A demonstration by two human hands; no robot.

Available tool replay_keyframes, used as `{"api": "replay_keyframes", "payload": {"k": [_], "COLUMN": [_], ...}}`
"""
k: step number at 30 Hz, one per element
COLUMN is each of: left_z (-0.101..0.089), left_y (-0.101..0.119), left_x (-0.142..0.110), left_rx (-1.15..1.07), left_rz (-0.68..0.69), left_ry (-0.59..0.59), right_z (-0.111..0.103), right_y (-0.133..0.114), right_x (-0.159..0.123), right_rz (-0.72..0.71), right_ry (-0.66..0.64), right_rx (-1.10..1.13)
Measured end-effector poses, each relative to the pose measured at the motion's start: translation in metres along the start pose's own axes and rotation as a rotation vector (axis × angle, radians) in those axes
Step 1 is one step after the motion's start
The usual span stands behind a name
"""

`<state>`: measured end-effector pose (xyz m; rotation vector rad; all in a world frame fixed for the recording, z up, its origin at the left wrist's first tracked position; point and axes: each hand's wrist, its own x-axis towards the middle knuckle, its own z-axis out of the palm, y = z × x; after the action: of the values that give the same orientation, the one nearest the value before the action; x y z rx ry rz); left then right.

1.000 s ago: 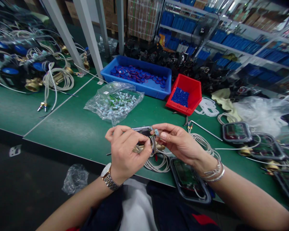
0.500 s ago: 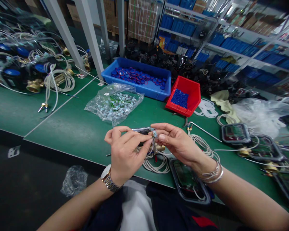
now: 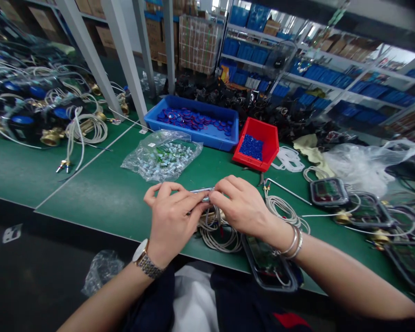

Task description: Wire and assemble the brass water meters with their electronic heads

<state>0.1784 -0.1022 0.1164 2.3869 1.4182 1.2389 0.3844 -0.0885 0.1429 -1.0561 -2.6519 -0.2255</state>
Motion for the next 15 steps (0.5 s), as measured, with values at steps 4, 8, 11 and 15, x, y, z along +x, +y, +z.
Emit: {"api": "replay_keyframes", "payload": {"k": [4, 8, 11, 15], "left_z": [-0.004, -0.003, -0.002, -0.003], "left_y": [-0.007, -0.011, -0.010, -0.009], "left_x": [0.004, 0.008, 0.009, 0.008], "left_rx": [-0.083, -0.118, -0.015, 0.129], "left_rz": [-0.008, -0.012, 0.073, 0.131], "left_ry": [-0.161, -0.155, -0.026, 0.078], "right_z": [-0.001, -0.002, -0.002, -0.002], "right_y": [0.002, -0.004, -0.011, -0.014], "right_x": [0.004, 0.012, 0.018, 0.020], "right_rz": [-0.019, -0.001, 0.218, 0.328], "right_ry": [0.054, 0.060, 0.013, -0.031], "right_rx": [-0.064, 0.029, 0.227, 0.432]}}
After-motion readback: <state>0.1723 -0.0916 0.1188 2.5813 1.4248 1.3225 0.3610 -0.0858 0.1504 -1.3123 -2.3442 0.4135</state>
